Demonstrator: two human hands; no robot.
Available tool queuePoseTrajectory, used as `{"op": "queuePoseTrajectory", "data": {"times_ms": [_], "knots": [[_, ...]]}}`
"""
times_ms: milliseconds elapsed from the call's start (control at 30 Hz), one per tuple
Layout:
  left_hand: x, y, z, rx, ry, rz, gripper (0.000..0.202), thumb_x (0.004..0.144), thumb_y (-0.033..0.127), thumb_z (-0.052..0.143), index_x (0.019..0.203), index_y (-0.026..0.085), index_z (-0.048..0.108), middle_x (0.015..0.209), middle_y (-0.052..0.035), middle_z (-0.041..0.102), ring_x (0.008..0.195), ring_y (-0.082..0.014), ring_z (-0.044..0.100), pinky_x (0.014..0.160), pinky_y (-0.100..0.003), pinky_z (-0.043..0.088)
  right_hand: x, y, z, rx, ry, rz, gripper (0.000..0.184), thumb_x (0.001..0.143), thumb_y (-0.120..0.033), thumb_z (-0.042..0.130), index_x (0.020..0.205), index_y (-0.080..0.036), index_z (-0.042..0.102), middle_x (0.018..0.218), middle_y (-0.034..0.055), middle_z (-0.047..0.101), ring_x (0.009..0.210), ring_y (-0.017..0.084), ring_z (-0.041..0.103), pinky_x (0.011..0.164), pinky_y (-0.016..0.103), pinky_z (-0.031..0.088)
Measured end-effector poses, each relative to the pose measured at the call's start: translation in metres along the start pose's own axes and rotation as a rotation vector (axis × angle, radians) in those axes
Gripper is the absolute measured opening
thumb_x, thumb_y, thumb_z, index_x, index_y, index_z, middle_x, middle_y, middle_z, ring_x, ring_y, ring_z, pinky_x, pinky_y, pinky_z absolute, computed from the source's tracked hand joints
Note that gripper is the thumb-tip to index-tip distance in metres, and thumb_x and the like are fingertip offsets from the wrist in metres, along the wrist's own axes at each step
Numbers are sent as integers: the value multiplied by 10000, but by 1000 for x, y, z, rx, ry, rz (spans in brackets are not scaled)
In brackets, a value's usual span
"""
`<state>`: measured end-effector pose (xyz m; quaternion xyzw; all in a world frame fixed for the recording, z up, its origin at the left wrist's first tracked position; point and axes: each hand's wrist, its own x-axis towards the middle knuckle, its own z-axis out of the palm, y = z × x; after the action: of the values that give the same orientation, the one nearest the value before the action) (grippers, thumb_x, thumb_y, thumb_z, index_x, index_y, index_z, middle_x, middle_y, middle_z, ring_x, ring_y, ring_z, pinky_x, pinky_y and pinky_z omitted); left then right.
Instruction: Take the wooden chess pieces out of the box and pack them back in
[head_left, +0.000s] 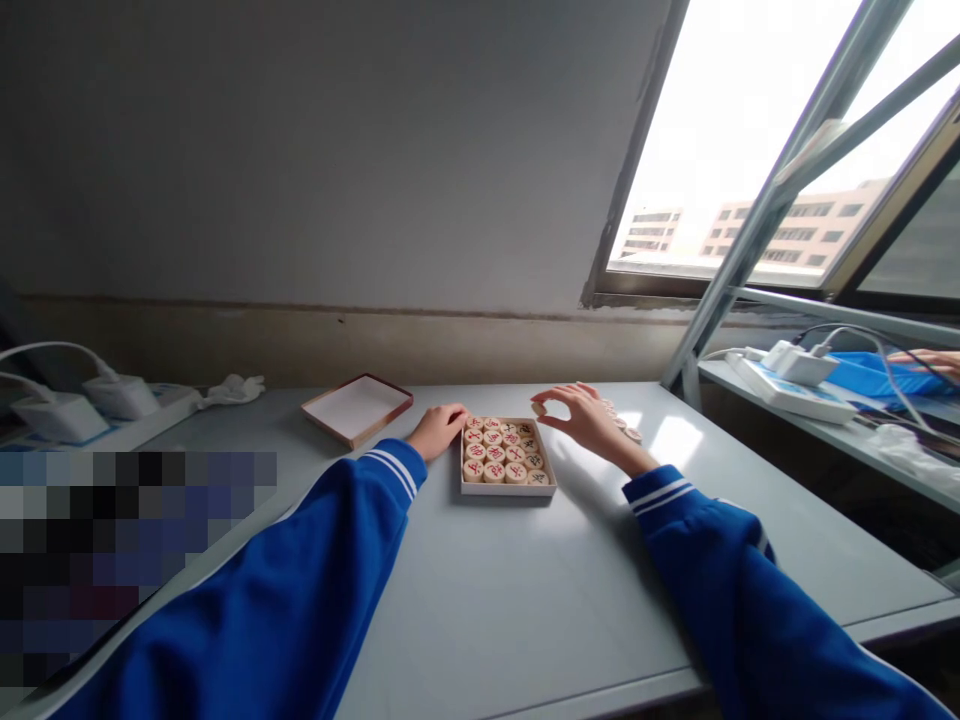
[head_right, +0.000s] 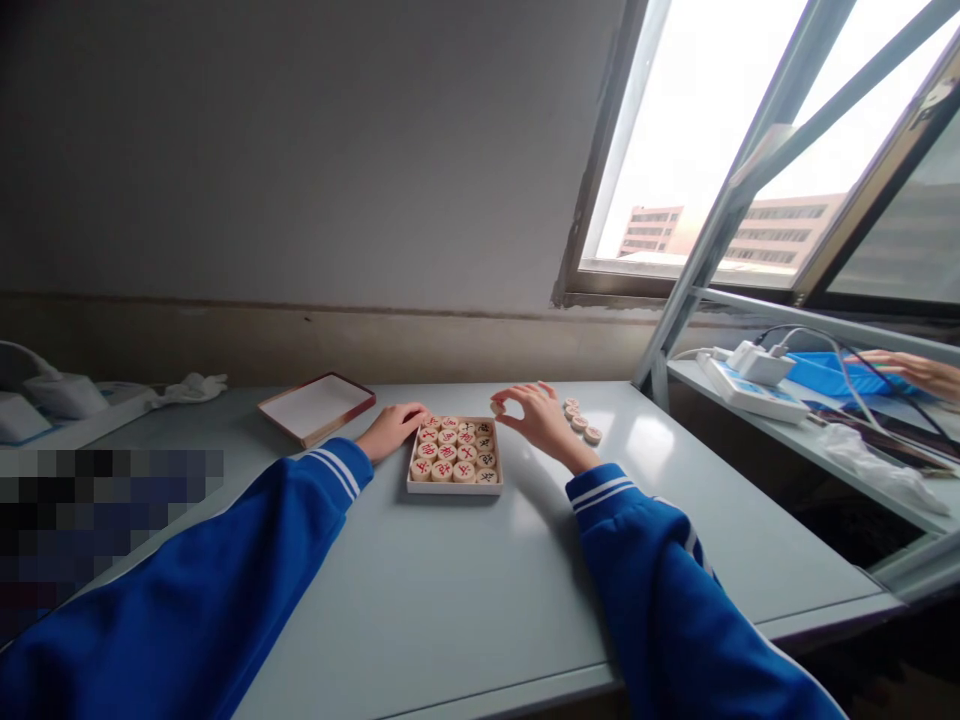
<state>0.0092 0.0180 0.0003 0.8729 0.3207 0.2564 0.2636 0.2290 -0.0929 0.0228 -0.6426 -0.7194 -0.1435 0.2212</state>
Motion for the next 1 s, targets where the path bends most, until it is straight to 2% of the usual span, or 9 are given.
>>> {"op": "queuePoseTrajectory", "data": {"times_ms": [133, 233, 300, 400, 467, 533, 633, 833, 1000], "knots": [[1, -1, 0, 16, -3, -5, 285, 779, 268, 357, 807, 144, 612, 876, -64, 657, 823, -173, 576, 750, -248, 417, -11, 41, -3, -226, -7, 154, 163, 768, -317, 507, 847, -229, 619, 950, 44, 635, 920, 245, 524, 923, 554, 164], [1, -2, 1, 14, -4, 1, 287, 781, 269, 355, 809, 144, 612, 879, -64, 657, 825, -174, 576, 752, -249, 420, -15, 52, -6, -237, -2, 180, 200, 772, -329, 494, 894, -242, 627, 991, 51, 620, 953, 260, 509, 922, 573, 170], [0, -2, 0, 9, -4, 4, 284, 781, 267, 355, 807, 147, 611, 873, -58, 659, 823, -170, 578, 749, -245, 423, -12, 41, -9, -96, -25, 117, 223, 782, -328, 484, 944, -252, 618, 1018, 46, 608, 946, 240, 520, 900, 506, 282], [0, -1, 0, 4, 3, 4, 278, 780, 262, 359, 801, 146, 610, 869, -55, 660, 820, -166, 580, 751, -241, 424, -5, 5, -12, 211, -147, -79, 269, 793, -335, 481, 1026, -255, 588, 1062, 39, 584, 943, 196, 535, 831, 365, 405], [0, -1, 1, 3, 8, 4, 276, 780, 264, 363, 799, 142, 610, 869, -59, 660, 817, -167, 580, 753, -242, 422, -2, -20, -11, 321, -224, -187, 281, 799, -320, 482, 1055, -254, 575, 1072, 38, 578, 936, 177, 539, 822, 323, 416], [0, -1, 1, 5, 10, 8, 276, 779, 267, 367, 800, 140, 611, 868, -61, 660, 813, -168, 580, 753, -245, 419, -2, -37, -8, 329, -246, -227, 267, 812, -280, 468, 1057, -257, 574, 1044, 36, 592, 912, 168, 544, 830, 321, 404], [0, -1, 1, 7, 14, 14, 274, 778, 263, 366, 793, 141, 611, 856, -57, 660, 806, -167, 579, 748, -244, 416, -4, -45, -3, 267, -196, -207, 222, 813, -264, 477, 1001, -250, 593, 946, 27, 623, 868, 164, 550, 853, 342, 373], [0, 1, 0, 10, 5, 6, 273, 783, 262, 361, 788, 137, 603, 854, -60, 657, 809, -167, 576, 744, -244, 414, -5, -20, -8, 169, -95, -79, 191, 774, -365, 524, 890, -237, 605, 864, 12, 635, 815, 162, 558, 837, 360, 357], [-1, 1, -1, 31, -2, -1, 266, 786, 256, 360, 788, 147, 603, 859, -56, 657, 814, -167, 575, 748, -241, 413, -6, 16, -23, 307, -88, 114, 254, 761, -412, 486, 780, -190, 607, 795, 46, 631, 743, 176, 563, 651, 299, 428]]}}
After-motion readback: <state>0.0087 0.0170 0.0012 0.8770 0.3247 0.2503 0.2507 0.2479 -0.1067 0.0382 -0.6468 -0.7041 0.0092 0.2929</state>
